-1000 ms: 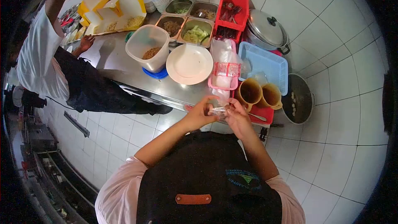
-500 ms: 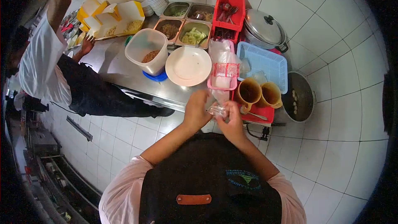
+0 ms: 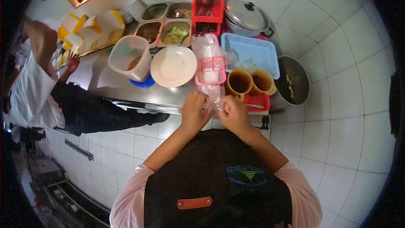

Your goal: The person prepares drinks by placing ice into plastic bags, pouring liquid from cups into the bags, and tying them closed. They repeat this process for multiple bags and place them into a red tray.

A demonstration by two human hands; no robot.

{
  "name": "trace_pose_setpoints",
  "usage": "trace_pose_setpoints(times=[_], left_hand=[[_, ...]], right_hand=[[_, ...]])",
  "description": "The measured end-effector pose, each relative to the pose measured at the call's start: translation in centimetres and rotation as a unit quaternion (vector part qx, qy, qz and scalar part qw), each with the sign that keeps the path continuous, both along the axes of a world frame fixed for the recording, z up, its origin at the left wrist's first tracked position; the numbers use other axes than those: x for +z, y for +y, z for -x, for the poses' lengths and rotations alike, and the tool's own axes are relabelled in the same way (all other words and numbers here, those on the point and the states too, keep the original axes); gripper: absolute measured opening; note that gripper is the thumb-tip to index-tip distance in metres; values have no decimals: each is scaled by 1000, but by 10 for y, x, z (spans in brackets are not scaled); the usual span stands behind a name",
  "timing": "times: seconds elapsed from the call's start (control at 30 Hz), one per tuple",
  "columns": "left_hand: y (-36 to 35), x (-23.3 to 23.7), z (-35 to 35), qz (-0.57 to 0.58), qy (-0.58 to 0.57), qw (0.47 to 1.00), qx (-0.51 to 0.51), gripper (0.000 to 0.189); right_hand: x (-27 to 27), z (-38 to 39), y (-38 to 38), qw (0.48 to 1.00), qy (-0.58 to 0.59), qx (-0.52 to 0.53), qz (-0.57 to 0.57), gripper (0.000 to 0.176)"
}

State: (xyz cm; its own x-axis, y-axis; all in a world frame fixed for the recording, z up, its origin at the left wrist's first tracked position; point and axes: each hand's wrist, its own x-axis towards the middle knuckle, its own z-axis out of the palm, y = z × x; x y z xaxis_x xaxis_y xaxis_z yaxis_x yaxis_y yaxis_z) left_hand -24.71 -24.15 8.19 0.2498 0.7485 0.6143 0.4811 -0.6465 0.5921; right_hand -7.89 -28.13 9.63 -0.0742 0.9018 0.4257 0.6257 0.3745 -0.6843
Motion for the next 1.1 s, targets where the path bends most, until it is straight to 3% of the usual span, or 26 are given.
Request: trace_pose_setpoints(times=[0.1,0.13,0.23,0.27,0.37,0.47,0.57,0.6,0.63,0.7,0.73,0.83,0.97,1.1], left_hand=[[-7,-6,-8,130,-61,988,-50,19],[-8,-6,-11,179,-88,979,-43,16],[-8,4,-14,207,-15,977,-56,16],[-10,3,-17,234,-22,969,-76,16],[-23,2,-32,281,-44,952,-117,18],[-29,-2,-50,224,-64,963,-133,20],[-23,15,-76,76,-24,991,-107,21],[-23,14,-88,84,-48,988,-122,20],[-27,16,-106,157,-106,976,-111,20],[-33,22,-147,294,-224,924,-94,19],[-33,15,-161,271,-220,932,-102,19],[-30,23,-193,238,-155,952,-117,19],[-43,24,-217,191,-117,974,-34,17],[-55,34,-240,153,14,985,76,18]], right_hand=[[-3,-13,-1,994,-106,21,-5,23],[-3,-23,-3,993,-100,55,6,27],[24,-73,-12,1000,-19,11,20,31],[7,-103,-11,997,7,-82,3,41],[-51,-191,-4,946,53,-312,64,42],[-79,-218,0,937,112,-229,240,38],[-36,-205,-6,961,92,-251,69,36],[-34,-208,-9,974,139,-157,88,34],[-17,-208,-7,948,252,-79,178,32],[18,-208,-4,823,452,72,336,29],[12,-221,2,781,466,116,398,21],[-9,-251,17,794,431,176,392,18],[-24,-280,33,827,374,191,373,14],[-15,-291,38,818,388,213,368,25]])
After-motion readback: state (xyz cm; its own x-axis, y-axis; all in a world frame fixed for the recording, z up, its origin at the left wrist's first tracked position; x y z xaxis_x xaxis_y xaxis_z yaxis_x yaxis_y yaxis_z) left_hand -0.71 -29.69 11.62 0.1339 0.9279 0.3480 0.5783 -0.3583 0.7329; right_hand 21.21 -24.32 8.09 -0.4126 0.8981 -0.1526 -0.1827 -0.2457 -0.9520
